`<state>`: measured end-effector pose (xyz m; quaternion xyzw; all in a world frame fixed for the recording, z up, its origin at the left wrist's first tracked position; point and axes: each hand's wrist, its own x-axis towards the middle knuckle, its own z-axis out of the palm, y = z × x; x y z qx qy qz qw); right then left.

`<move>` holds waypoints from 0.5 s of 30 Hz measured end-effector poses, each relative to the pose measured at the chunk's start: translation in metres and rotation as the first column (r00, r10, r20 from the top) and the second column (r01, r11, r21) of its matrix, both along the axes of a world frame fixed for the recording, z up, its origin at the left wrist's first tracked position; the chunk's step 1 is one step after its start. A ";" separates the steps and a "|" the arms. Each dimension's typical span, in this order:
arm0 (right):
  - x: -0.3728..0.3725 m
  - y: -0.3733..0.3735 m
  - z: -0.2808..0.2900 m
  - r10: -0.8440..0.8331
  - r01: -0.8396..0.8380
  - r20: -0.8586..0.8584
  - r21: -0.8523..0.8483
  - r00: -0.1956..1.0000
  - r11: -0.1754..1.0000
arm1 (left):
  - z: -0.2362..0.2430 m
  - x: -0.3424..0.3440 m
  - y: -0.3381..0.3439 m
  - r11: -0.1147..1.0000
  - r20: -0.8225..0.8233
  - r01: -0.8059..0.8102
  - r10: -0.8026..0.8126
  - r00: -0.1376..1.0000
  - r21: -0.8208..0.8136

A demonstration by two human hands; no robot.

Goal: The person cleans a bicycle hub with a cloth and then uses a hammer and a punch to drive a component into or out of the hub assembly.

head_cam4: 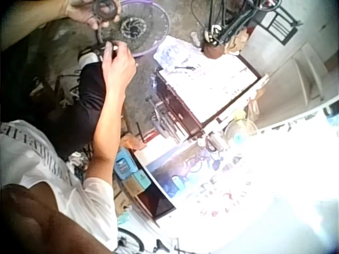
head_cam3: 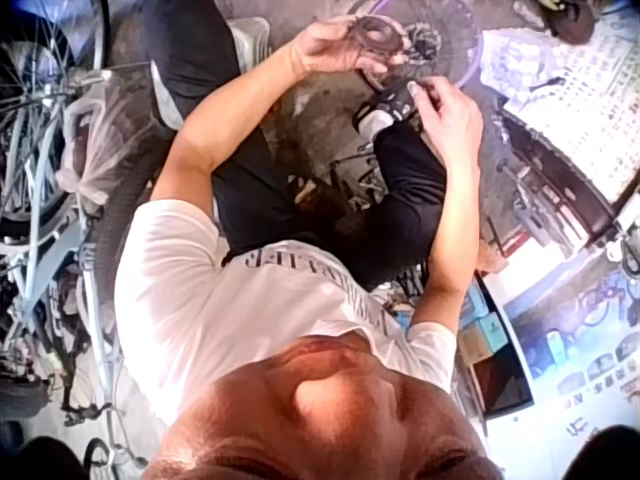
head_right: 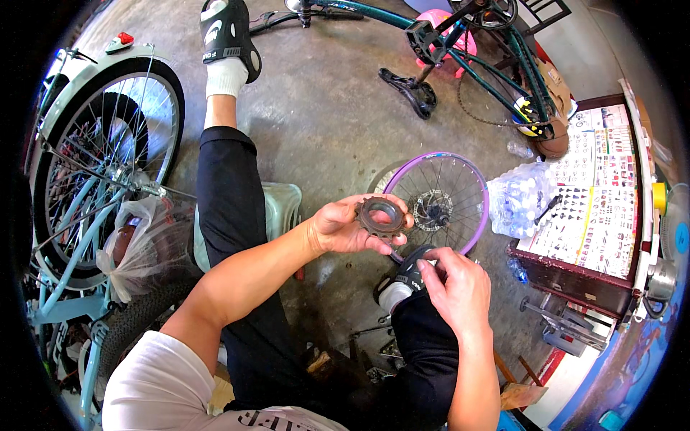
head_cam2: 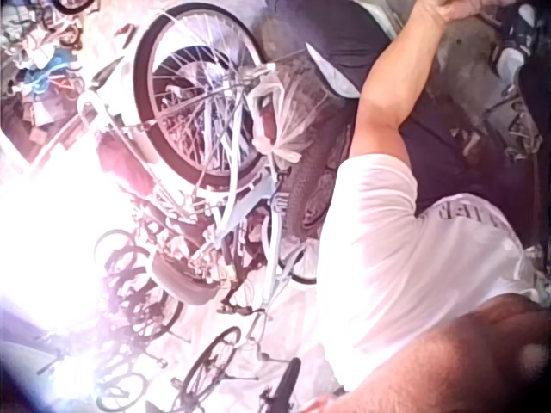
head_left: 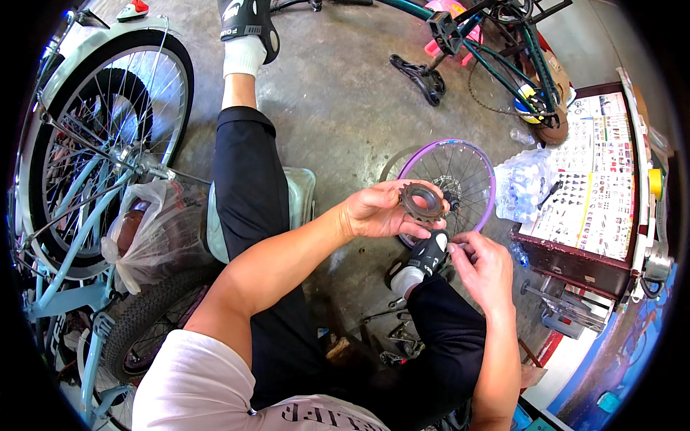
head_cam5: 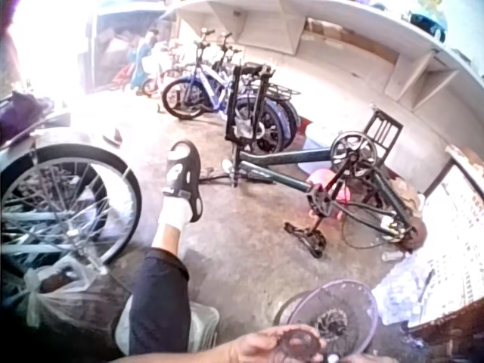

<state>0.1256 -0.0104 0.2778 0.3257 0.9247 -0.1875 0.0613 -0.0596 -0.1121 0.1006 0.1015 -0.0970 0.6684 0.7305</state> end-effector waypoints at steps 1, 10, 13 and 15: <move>0.000 0.000 0.000 -0.004 0.004 0.006 -0.003 1.000 1.000 | 0.001 0.000 0.000 1.000 0.000 0.000 0.000 1.000 -0.005; 0.002 0.004 -0.002 0.009 -0.006 0.072 -0.031 0.997 0.999 | 0.002 -0.001 0.002 0.999 -0.014 0.021 -0.020 1.000 0.050; 0.002 0.006 -0.001 0.012 -0.008 0.100 -0.038 0.995 0.999 | -0.001 -0.001 0.002 0.997 -0.036 0.018 -0.015 0.999 0.070; 0.002 0.007 -0.001 0.018 -0.012 0.115 -0.045 0.993 0.999 | -0.003 0.000 0.003 0.995 -0.041 0.015 -0.011 0.999 0.094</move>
